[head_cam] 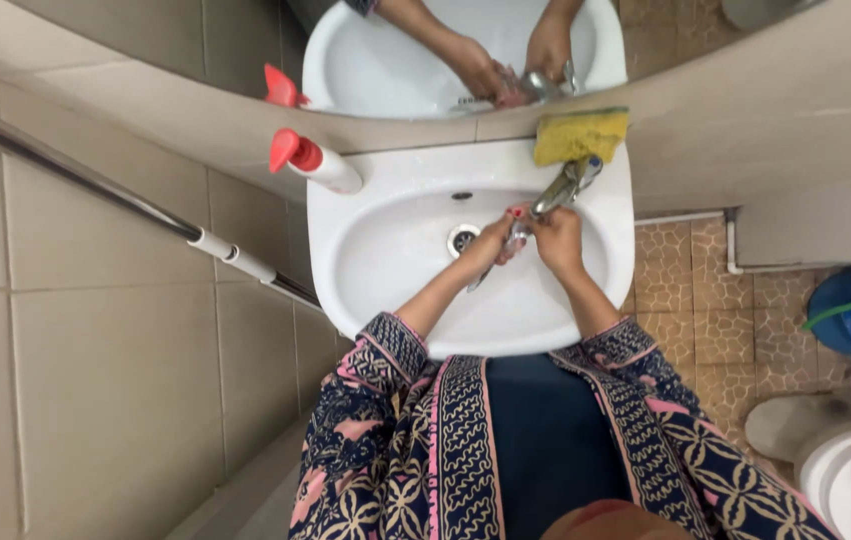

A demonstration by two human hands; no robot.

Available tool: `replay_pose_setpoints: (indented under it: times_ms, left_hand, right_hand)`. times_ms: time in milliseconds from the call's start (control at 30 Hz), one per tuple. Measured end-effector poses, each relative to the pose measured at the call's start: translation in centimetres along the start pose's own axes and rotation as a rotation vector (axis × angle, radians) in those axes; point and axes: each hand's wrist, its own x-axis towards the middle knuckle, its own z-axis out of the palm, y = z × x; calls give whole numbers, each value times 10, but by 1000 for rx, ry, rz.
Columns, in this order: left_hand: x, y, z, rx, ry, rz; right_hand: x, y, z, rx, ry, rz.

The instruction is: The person washes a blue divided plate, a white plate, a fork, and a spoon under running water in a bathroom sink. After rinsing each item, they carry it to a nearby counter and place it down. The person repeats this process for each item.

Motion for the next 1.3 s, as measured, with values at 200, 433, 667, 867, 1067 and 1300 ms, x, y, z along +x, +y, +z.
replay_pose_setpoints:
  times_ms: [200, 433, 667, 867, 1067, 1300]
  left_hand:
    - [-2, -16, -5, 556, -2, 304]
    - [14, -28, -14, 508, 121, 300]
    - [-17, -3, -13, 562, 121, 301]
    - [-39, 20, -7, 702, 102, 83]
    - [-52, 46, -3, 259, -120, -25]
    - [-9, -14, -31, 299, -232, 320]
  right_hand:
    - [-12, -22, -12, 238, -200, -46]
    - [-9, -23, -1, 157, -169, -5]
    - [-10, -35, 2, 293, -149, 126]
    - [-4, -2, 8, 406, -138, 168]
    - [-13, -52, -8, 724, -216, 341]
    - [2, 15, 1, 227, 98, 115]
